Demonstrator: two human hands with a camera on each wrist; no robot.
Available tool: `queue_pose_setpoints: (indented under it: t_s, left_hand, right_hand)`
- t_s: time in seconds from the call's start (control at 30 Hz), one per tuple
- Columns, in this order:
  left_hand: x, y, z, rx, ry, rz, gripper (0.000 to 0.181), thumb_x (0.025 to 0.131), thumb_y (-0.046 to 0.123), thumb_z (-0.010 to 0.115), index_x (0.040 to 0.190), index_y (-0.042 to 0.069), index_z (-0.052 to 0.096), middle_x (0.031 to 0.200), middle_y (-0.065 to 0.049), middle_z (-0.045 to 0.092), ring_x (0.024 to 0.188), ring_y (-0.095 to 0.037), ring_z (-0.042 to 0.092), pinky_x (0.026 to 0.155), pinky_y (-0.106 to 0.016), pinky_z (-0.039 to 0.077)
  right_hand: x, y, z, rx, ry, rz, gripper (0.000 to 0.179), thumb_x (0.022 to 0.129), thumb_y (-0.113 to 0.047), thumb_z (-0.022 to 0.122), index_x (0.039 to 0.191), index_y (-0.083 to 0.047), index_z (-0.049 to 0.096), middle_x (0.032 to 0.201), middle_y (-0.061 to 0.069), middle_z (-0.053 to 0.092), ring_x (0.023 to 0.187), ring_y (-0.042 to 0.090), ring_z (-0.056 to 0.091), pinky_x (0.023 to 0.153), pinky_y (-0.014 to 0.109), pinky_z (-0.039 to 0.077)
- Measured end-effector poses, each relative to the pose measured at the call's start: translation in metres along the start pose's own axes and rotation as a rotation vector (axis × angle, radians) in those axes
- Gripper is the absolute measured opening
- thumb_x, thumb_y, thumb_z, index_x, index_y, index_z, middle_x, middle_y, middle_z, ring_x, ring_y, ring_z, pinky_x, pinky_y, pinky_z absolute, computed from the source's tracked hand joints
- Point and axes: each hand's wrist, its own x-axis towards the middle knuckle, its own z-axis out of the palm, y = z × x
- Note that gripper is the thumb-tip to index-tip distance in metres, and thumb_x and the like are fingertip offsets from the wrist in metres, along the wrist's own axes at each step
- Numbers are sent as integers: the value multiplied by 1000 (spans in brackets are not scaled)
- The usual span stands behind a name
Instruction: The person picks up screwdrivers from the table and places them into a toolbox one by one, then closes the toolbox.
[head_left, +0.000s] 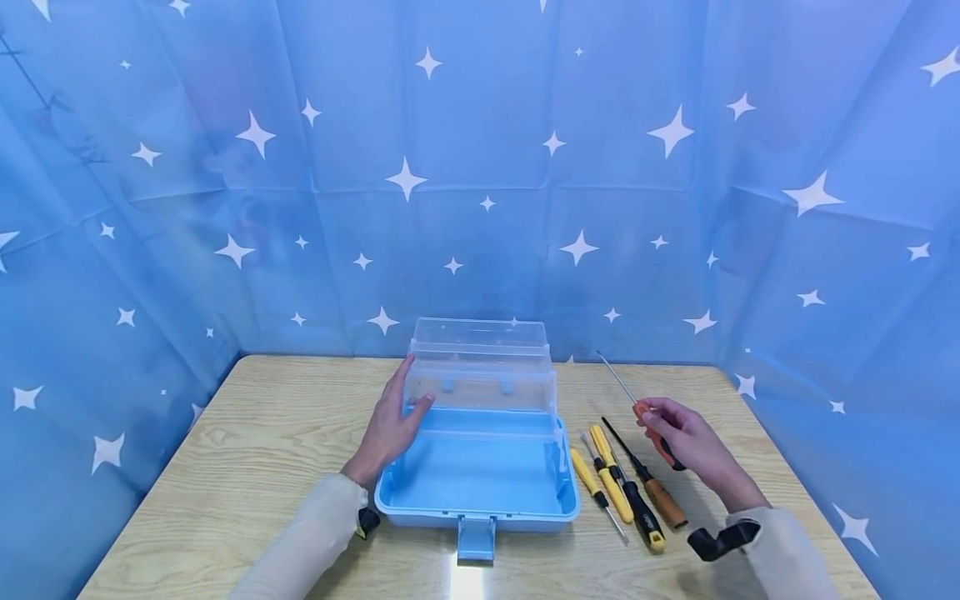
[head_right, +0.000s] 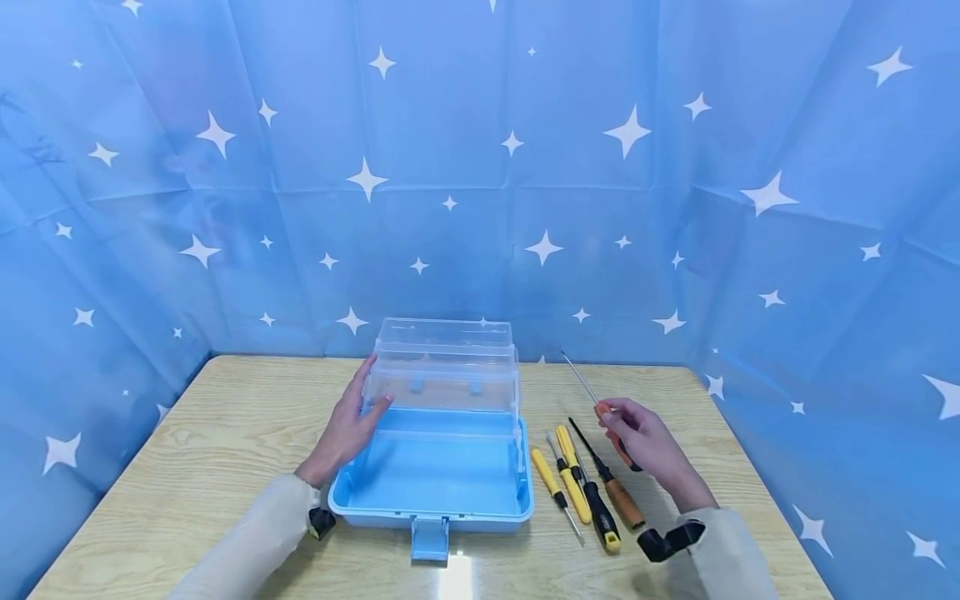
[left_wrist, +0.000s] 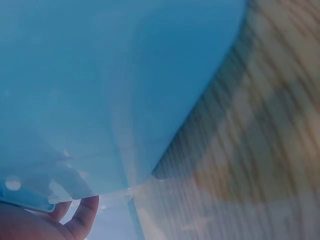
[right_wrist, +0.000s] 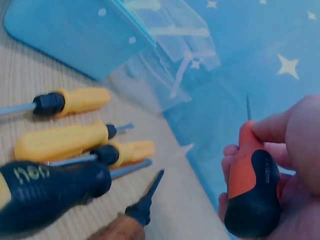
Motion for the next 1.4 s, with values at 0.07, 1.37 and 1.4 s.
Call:
queue_pose_setpoints:
  t_s: [0.07,1.37,1.4]
  left_hand:
    - [0,0,0,0,0,-3,70,101,46,51,159,36,14,164,-7,22,149,-35,25,114,-64,26]
    - [5,2,4,-15,9,-49,66,102,49,46,158,38,13,164,-5,24,148,-37,27,114,-66,25]
    - [5,2,4,-17,9,-47,67,102,50,46,158,38,13,164,-6,24,147,-38,27,113,-67,25]
  right_hand:
    - [0,-4,0,-1,-1,-10,51,105,-37,45,143,-2,47,127,24,61,109,28,64,77,27,54]
    - [1,-74,21,94,-101,-169,40,104,-25,51,135,1,54,116,19,65,95,13,66,78,31,57]
    - [1,-75,22,105,-110,-179,39,104,-24,51,134,1,54,114,18,65,95,12,66,79,31,58]
